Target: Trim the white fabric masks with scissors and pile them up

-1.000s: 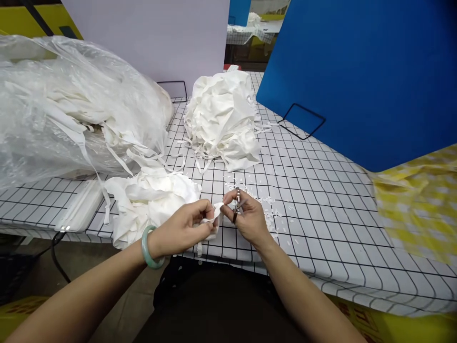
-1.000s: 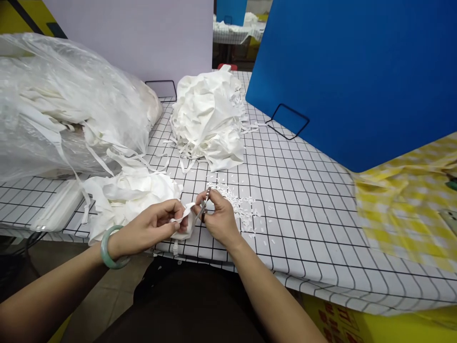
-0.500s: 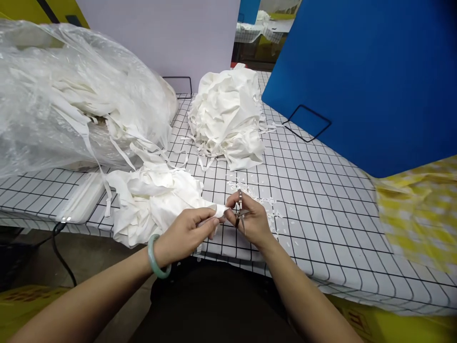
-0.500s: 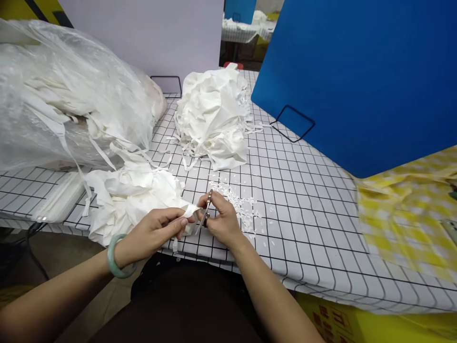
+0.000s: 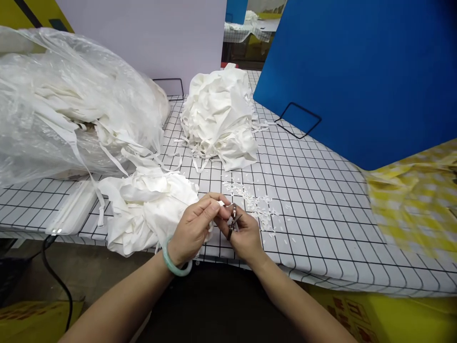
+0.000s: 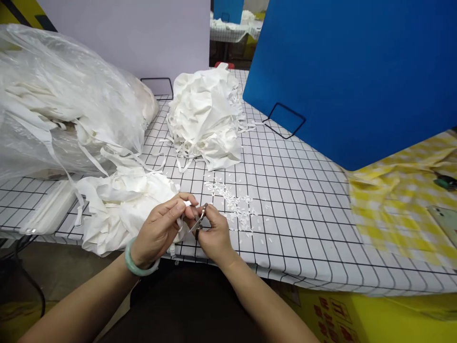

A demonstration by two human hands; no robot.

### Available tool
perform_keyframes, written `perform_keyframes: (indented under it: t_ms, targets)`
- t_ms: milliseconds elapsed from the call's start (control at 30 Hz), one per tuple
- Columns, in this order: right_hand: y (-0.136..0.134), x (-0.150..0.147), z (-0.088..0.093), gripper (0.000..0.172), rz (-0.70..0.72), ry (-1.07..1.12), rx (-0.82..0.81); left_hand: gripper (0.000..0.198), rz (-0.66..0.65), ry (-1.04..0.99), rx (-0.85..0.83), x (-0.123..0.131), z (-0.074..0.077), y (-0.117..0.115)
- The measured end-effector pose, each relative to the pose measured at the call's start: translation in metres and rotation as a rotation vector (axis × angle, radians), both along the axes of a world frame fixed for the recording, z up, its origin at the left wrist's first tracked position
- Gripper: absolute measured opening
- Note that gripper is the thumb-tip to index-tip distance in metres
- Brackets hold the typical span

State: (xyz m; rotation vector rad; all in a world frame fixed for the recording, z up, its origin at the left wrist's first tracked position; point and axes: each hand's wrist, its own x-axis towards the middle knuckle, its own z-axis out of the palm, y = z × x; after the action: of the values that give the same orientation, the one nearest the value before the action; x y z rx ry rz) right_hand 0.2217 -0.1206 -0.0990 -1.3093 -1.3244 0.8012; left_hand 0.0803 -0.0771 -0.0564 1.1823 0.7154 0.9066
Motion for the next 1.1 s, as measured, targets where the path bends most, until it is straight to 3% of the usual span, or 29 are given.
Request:
perform_keyframes:
  t_ms: [67,233,433,1100]
  targets:
    - [-0.004,0.002,-0.001,0.015,0.066,0.005,-0.063,0.033,0.036,-0.012,0.006,0.006,-0.006,-0.001]
    - [-0.011,0.033,0.014,0.028,0.19,-0.254,-0.157,0.033,0.121,0.177,0.251,0.006,-0.016,-0.004]
    - [-0.012,0.048,0.033,0.044,0.248,-0.51,-0.211,0.031,0.056,0.13,0.35,0.004,-0.021,-0.006]
    - [-0.011,0.046,0.036,0.055,0.253,-0.487,-0.214,0.027,0.011,0.162,0.52,0.006,-0.024,-0.007]
